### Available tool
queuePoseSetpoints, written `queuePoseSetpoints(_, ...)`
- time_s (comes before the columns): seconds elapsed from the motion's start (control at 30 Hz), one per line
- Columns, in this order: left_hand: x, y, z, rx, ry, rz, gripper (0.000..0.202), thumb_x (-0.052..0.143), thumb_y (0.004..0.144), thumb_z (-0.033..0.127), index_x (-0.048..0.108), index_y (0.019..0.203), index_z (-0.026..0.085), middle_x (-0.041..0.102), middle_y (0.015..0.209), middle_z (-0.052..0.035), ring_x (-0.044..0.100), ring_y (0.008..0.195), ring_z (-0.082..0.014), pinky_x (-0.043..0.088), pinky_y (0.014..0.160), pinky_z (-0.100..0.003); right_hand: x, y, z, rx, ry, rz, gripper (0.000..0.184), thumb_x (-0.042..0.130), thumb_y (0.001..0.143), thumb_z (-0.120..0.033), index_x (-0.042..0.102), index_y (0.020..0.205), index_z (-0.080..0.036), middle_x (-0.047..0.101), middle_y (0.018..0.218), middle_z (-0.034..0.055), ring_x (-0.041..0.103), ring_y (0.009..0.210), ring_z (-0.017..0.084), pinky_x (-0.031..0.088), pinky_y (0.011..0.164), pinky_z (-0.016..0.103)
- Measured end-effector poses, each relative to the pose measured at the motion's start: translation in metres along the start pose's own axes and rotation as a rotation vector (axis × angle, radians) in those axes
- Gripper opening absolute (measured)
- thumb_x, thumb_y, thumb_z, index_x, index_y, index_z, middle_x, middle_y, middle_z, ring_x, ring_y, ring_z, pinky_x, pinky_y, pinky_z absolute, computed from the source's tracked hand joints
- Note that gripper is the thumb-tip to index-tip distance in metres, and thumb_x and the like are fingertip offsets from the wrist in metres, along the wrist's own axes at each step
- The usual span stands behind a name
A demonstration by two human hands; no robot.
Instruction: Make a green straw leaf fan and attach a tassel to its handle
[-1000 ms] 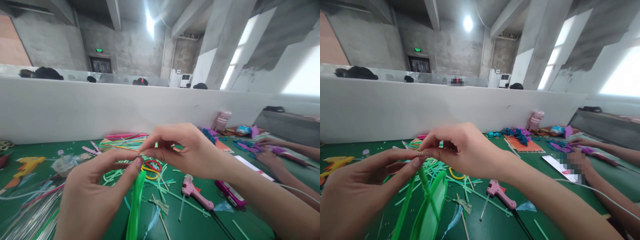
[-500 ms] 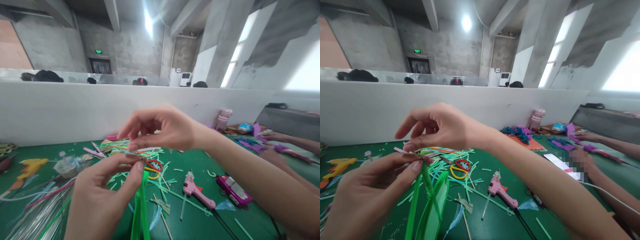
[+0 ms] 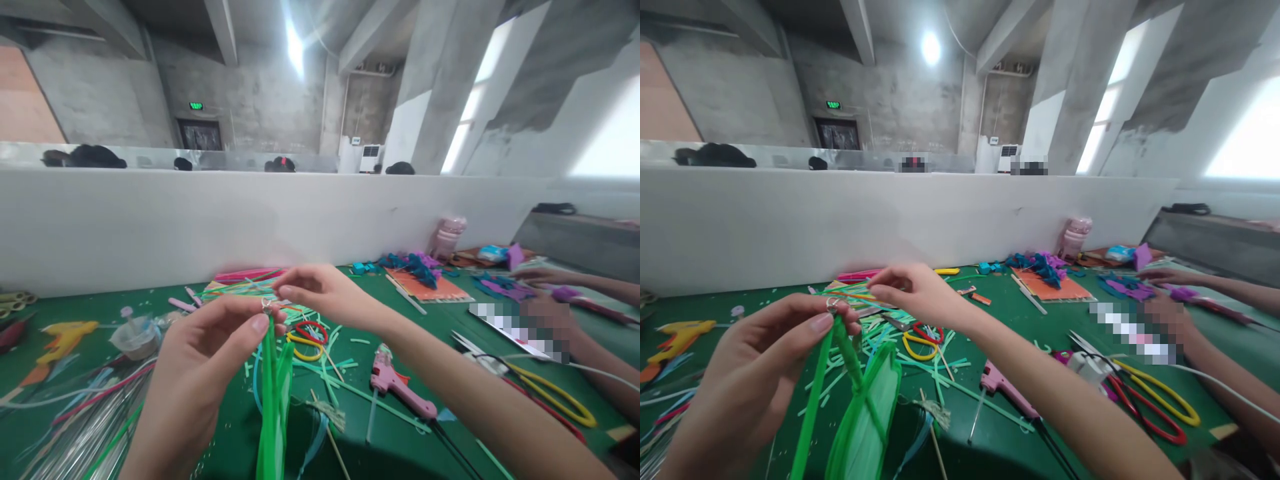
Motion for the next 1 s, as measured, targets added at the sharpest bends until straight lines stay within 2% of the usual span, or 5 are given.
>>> queuePoseSetpoints(0.27,-0.002,0.009,-0.015,-0.11,-0.147,-0.023,0.018,0.086,0.071,0.039,0.078,0.082,0.027,0.077,0.082,0.0025,0.07,0.08,-0.0146,0.054,0.076,-0.025,-0.021,-0.118,0.054,0.301,-0.166,0.348,0.034,0.056,0.095,-0.049,0.07,0.103,-0.019,0.074,0.09,0.0061,0.068,0.081,0.019,0.052,0.071,0.03)
queuePoseSetpoints(0.37,-0.001,0.01,-0.017,-0.106,-0.149,-0.033,0.019,0.087,0.07,0.04,0.078,0.082,0.027,0.077,0.081,0.0022,0.07,0.078,-0.0146,0.054,0.074,-0.025,-0.042,-0.165,0.094,0.512,-0.543,0.442,0.031,0.05,0.097,-0.042,0.069,0.105,-0.017,0.075,0.095,0.0103,0.071,0.087,0.025,0.052,0.075,0.034)
queuePoseSetpoints(0.5,0.001,0.013,-0.017,-0.073,-0.164,-0.042,0.016,0.087,0.071,0.038,0.078,0.08,0.028,0.077,0.082,0.0042,0.07,0.08,-0.0139,0.053,0.079,-0.024,-0.052,-0.212,0.149,0.861,-1.162,0.254,0.015,0.066,0.085,-0.02,0.07,0.094,-0.009,0.072,0.097,0.0205,0.069,0.096,0.039,0.049,0.081,0.043)
queuePoseSetpoints(0.63,0.003,0.014,-0.015,-0.046,-0.126,-0.04,0.014,0.083,0.075,0.038,0.077,0.082,0.028,0.077,0.083,0.0033,0.07,0.086,-0.0156,0.052,0.085,-0.027,-0.042,-0.221,0.178,0.891,-1.207,0.138,0.02,0.061,0.082,-0.008,0.07,0.1,-0.008,0.071,0.105,0.0203,0.067,0.103,0.038,0.048,0.086,0.041)
queuePoseSetpoints(1.0,0.008,0.015,-0.011,-0.085,-0.105,-0.101,0.007,0.076,0.078,0.033,0.078,0.08,0.027,0.081,0.102,-0.0033,0.066,0.117,-0.0283,0.04,0.111,-0.047,-0.045,-0.195,0.187,0.788,-1.183,0.223,0.022,0.05,0.085,-0.004,0.067,0.1,-0.005,0.068,0.106,0.0235,0.065,0.101,0.037,0.043,0.081,0.038)
Point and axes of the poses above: each hand's wrist, its own y-axis towards the middle knuckle, its own x-axis out of the palm, z = x × y, the point moved 7 cm from there along y, towards the middle knuckle
